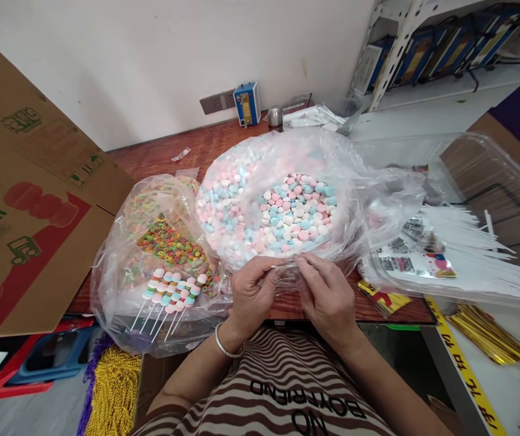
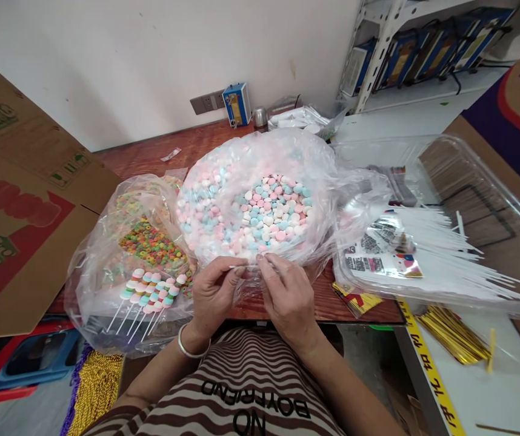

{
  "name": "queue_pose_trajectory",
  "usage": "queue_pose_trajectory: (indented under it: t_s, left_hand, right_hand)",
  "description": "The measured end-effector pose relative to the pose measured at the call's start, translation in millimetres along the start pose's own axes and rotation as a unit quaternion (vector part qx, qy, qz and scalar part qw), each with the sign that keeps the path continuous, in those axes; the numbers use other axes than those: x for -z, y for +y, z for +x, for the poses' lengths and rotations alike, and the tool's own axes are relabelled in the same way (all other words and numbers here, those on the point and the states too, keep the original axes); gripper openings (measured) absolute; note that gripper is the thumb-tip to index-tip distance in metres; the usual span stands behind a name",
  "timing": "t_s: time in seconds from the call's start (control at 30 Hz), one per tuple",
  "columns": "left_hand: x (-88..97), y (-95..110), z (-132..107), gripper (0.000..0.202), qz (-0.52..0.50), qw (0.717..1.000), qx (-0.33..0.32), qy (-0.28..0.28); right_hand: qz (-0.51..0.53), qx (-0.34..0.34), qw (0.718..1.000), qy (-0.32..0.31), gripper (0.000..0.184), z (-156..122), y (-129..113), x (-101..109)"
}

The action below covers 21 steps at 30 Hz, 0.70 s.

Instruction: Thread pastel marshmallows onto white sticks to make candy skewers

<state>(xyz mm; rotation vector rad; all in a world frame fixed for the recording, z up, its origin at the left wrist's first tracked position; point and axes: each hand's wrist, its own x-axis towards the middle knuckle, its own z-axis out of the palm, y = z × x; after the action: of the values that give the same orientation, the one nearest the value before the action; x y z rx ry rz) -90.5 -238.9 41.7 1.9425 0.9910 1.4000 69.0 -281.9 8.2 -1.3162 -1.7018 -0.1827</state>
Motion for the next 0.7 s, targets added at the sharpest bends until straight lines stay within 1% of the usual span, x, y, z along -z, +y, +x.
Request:
queue_pose_trajectory:
  t_s: [0.03, 0.07, 0.1, 0.13, 0.17, 0.2, 0.23, 0.27, 0.3, 0.33, 0.37, 0.4, 0.43, 0.47, 0.5, 0.57, 0.6, 0.63, 0.67, 0.7]
  left_hand:
    - [1.5, -0.2, 0.2, 0.011, -0.005, 1.0, -0.003, 0.017]
    - [3.3, -0.4, 0.4, 0.013, -0.002, 0.999, -0.017, 0.031]
    - [5.1, -0.7, 0.7, 0.017, 0.005, 0.998, -0.039, 0.039]
    - [6.7, -1.0, 0.7, 0.021, 0.017, 0.997, -0.063, 0.039]
    - [8.0, -1.5, 0.1, 0.024, 0.028, 0.995, -0.085, 0.034]
    - [8.9, -2.4, -1.2, 0.025, 0.035, 0.994, -0.104, 0.024]
    - [9.3, -3.7, -3.6, 0.026, 0.037, 0.992, -0.12, 0.012]
    - [9.1, -5.8, -7.1, 0.026, 0.038, 0.99, -0.136, -0.003]
    - [8.6, -8.6, -11.6, 0.026, 0.039, 0.987, -0.154, -0.022]
    - [7.8, -12.2, -17.0, 0.027, 0.043, 0.983, -0.175, -0.044]
    - [6.9, -16.7, -22.8, 0.03, 0.049, 0.977, -0.196, -0.067]
    - [5.9, -21.9, -28.8, 0.034, 0.058, 0.971, -0.215, -0.091]
    - [5.0, -27.4, -34.4, 0.037, 0.07, 0.964, -0.23, -0.115]
    - [4.1, -32.9, -39.4, 0.04, 0.082, 0.958, -0.238, -0.137]
    - [3.4, -38.2, -43.6, 0.042, 0.094, 0.954, -0.239, -0.157]
    - [2.6, -46.8, -49.2, 0.045, 0.111, 0.95, -0.223, -0.189]
    - [2.4, -49.8, -50.8, 0.045, 0.114, 0.95, -0.211, -0.199]
    - [2.2, -52.0, -51.7, 0.046, 0.113, 0.952, -0.199, -0.204]
    - [2.1, -53.5, -52.1, 0.045, 0.111, 0.953, -0.191, -0.206]
    - [2.0, -54.3, -52.3, 0.045, 0.107, 0.955, -0.185, -0.207]
  right_hand:
    - [0.018, -0.034, 0.999, 0.018, 0.031, -0.7, -2.1, 1.9]
    - [0.051, -0.074, 0.996, 0.023, 0.023, -1.1, -4.1, 3.6]
    - [0.101, -0.122, 0.987, 0.011, 0.016, -1.0, -5.8, 4.8]
    - [0.17, -0.176, 0.969, -0.013, 0.015, -0.3, -7.1, 5.1]
    - [0.252, -0.234, 0.938, -0.044, 0.018, 0.9, -8.0, 4.3]
    - [0.338, -0.294, 0.892, -0.07, 0.023, 2.5, -8.4, 2.5]
    - [0.417, -0.349, 0.835, -0.083, 0.027, 4.6, -8.3, -0.3]
    - [0.484, -0.396, 0.777, -0.08, 0.03, 6.8, -7.8, -3.6]
    - [0.534, -0.431, 0.725, -0.064, 0.034, 9.1, -6.8, -6.9]
    - [0.564, -0.456, 0.687, -0.044, 0.037, 11.2, -5.6, -9.6]
    - [0.576, -0.468, 0.669, -0.026, 0.038, 13.0, -4.2, -11.5]
    - [0.573, -0.468, 0.672, -0.017, 0.037, 14.2, -2.9, -12.3]
    - [0.558, -0.455, 0.694, -0.019, 0.035, 14.9, -1.8, -12.0]
    - [0.528, -0.432, 0.731, -0.029, 0.033, 14.9, -1.2, -10.9]
    - [0.486, -0.399, 0.776, -0.043, 0.031, 14.3, -1.0, -9.3]
    - [0.387, -0.318, 0.863, -0.07, 0.027, 11.6, -1.6, -6.4]
    - [0.342, -0.278, 0.894, -0.076, 0.025, 9.7, -2.1, -5.7]
    - [0.307, -0.242, 0.917, -0.078, 0.025, 7.7, -2.5, -5.7]
    - [0.284, -0.211, 0.932, -0.078, 0.025, 5.6, -2.6, -6.3]
    - [0.269, -0.189, 0.941, -0.079, 0.027, 3.7, -2.4, -7.4]
